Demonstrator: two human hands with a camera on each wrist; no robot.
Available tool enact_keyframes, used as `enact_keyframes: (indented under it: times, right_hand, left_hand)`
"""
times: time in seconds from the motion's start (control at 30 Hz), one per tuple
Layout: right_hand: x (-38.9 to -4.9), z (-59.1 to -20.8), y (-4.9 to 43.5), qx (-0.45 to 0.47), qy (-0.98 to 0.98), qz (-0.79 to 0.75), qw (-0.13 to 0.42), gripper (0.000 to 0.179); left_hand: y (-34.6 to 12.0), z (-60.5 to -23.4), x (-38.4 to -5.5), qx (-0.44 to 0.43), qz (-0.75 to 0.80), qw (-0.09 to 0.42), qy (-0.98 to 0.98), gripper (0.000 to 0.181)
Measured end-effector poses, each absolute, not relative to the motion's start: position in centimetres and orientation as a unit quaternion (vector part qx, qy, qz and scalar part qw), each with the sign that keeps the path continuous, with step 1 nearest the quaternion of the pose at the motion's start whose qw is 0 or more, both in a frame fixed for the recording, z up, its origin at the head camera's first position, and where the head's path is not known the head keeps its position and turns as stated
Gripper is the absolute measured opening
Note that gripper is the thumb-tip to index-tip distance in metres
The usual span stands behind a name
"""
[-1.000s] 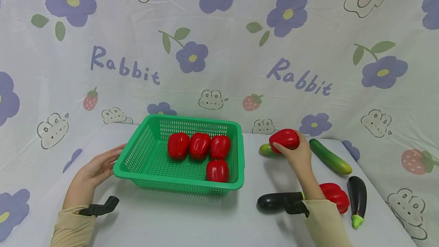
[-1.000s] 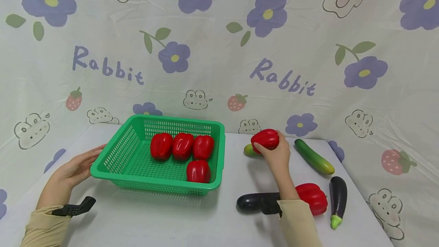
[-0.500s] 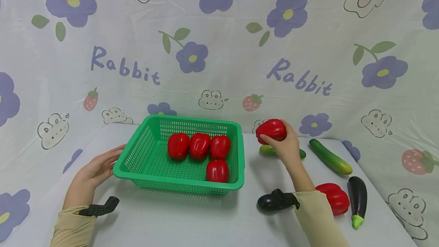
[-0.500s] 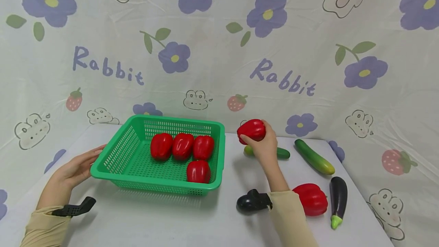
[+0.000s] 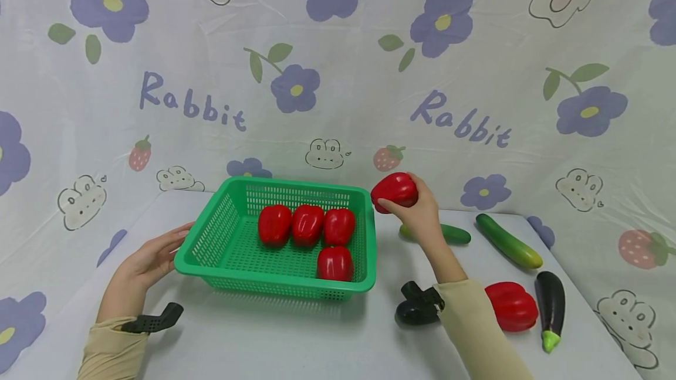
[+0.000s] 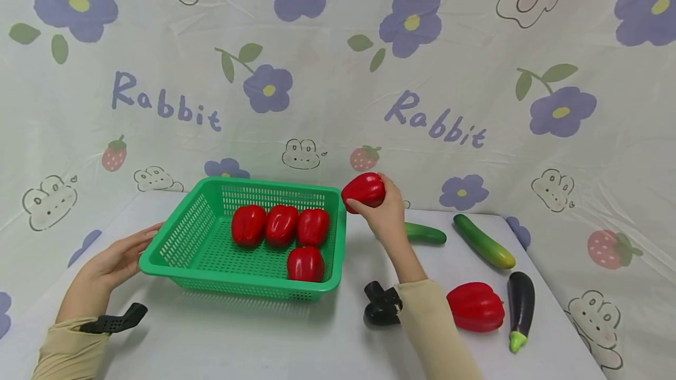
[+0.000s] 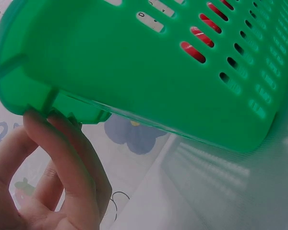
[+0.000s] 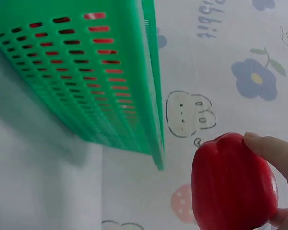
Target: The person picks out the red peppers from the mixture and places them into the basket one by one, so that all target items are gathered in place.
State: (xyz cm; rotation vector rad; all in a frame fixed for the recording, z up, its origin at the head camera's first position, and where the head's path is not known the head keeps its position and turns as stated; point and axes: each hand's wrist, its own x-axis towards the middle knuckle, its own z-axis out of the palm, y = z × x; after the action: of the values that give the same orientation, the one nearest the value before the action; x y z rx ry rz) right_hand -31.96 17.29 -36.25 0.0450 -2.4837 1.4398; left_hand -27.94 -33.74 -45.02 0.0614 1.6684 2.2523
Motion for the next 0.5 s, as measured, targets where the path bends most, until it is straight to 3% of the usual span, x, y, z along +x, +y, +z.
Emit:
enact_keyframes:
  times: [0.5]
  right_hand:
    - [-32.5, -35.3, 14.0, 0.060, -0.859, 0.497, 0.104, 0.084]
  left_hand:
    - [-33.9, -45.3, -28.2, 0.017, 0.786, 0.163, 0.596, 0.031]
